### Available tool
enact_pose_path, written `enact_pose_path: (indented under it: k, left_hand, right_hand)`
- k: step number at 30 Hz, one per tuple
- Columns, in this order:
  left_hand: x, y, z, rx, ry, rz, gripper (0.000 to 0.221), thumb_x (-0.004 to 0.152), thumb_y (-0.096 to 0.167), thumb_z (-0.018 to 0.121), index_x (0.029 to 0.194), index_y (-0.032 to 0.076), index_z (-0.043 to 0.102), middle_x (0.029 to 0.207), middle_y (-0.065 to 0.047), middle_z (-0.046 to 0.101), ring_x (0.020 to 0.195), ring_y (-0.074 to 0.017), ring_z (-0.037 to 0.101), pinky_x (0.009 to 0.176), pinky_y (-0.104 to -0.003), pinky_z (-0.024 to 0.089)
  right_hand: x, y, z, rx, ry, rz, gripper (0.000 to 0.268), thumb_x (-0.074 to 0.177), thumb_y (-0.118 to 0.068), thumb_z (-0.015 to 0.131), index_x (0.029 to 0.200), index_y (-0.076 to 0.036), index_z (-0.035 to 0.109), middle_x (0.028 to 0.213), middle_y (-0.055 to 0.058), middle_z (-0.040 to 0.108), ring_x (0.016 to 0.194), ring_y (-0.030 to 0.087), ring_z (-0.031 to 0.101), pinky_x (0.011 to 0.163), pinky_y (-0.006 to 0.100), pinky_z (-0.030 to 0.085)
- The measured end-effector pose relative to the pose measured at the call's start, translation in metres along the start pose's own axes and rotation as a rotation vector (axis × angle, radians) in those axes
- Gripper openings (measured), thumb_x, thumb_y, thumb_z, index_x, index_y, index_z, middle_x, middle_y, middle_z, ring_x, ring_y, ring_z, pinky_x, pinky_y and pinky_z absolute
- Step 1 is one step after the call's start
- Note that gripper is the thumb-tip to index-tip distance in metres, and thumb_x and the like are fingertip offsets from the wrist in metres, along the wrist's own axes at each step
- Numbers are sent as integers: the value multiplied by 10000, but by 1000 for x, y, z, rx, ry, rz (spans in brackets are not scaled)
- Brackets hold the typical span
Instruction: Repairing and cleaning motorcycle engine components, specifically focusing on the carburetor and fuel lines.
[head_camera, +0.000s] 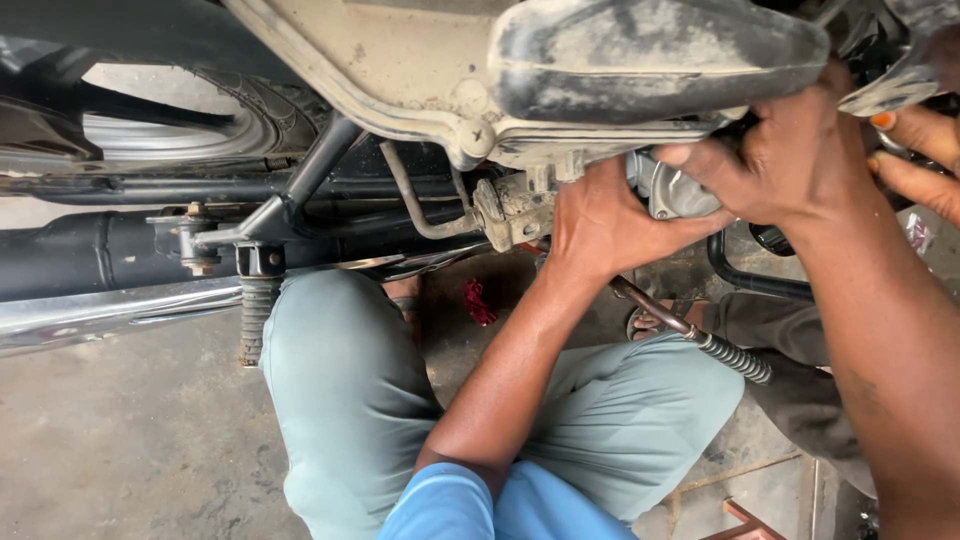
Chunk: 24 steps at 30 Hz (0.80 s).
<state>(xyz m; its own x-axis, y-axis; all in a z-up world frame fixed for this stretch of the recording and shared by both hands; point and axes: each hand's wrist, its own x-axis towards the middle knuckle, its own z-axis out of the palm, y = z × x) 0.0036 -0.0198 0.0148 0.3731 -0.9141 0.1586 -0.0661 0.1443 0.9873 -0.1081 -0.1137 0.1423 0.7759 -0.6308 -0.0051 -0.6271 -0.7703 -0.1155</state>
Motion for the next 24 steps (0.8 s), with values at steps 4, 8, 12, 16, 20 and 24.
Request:
enact_pose_path:
  k: [4, 8, 12, 16, 20, 24]
  left_hand:
    - [-1, -9, 0, 0, 9, 71, 985, 625, 611, 898, 1355, 29, 585, 1220, -168, 720, 1039, -287, 759, 892, -379, 631]
    - [4, -4, -2, -87, -9, 102, 945, 606, 589, 892, 1347, 69, 621, 1241, -131, 740, 1113, -273, 759, 952, -384, 630]
    - [6, 1, -1, -123, -80, 40, 925, 620, 613, 885, 1332, 81, 628, 1238, -118, 753, 1101, -253, 778, 956, -373, 647]
    - [6, 1, -8, -30, -79, 54, 972, 622, 632, 878, 1352, 47, 616, 1250, -149, 728, 1130, -286, 749, 958, -391, 621]
    - [7, 5, -13, -45, -150, -37, 1050, 552, 694, 870, 1324, 22, 637, 1211, -160, 748, 1119, -308, 748, 950, -413, 604]
    - [5, 13, -12, -9, -108, 31, 1032, 555, 727, 879, 1293, 40, 659, 1227, -156, 760, 1143, -300, 767, 994, -410, 618]
  right_hand:
    - [4, -3, 2, 253, 112, -151, 721, 1016, -617, 709, 1337, 20, 605, 1224, 201, 693, 1163, 360, 706, 989, 425, 554]
    - [7, 2, -5, 65, 125, -290, 881, 940, -731, 577, 1324, 63, 573, 1240, 255, 656, 1223, 445, 649, 1017, 505, 527]
    - [0, 16, 5, 188, 162, -269, 852, 1069, -740, 479, 1382, 48, 568, 1320, 230, 638, 1253, 415, 630, 1038, 480, 497]
    - [9, -15, -5, 125, 139, -120, 756, 994, -666, 512, 1294, 15, 650, 1267, 198, 685, 1247, 399, 660, 1035, 497, 515]
    - [-31, -43, -11, 2, 236, -8, 522, 1157, -412, 656, 1295, 90, 614, 1327, 267, 600, 1266, 405, 588, 1039, 440, 514]
    - [-96, -63, 5, 347, 528, 78, 508, 1124, -336, 618, 1462, 35, 536, 1461, 222, 523, 1376, 306, 555, 1154, 410, 496]
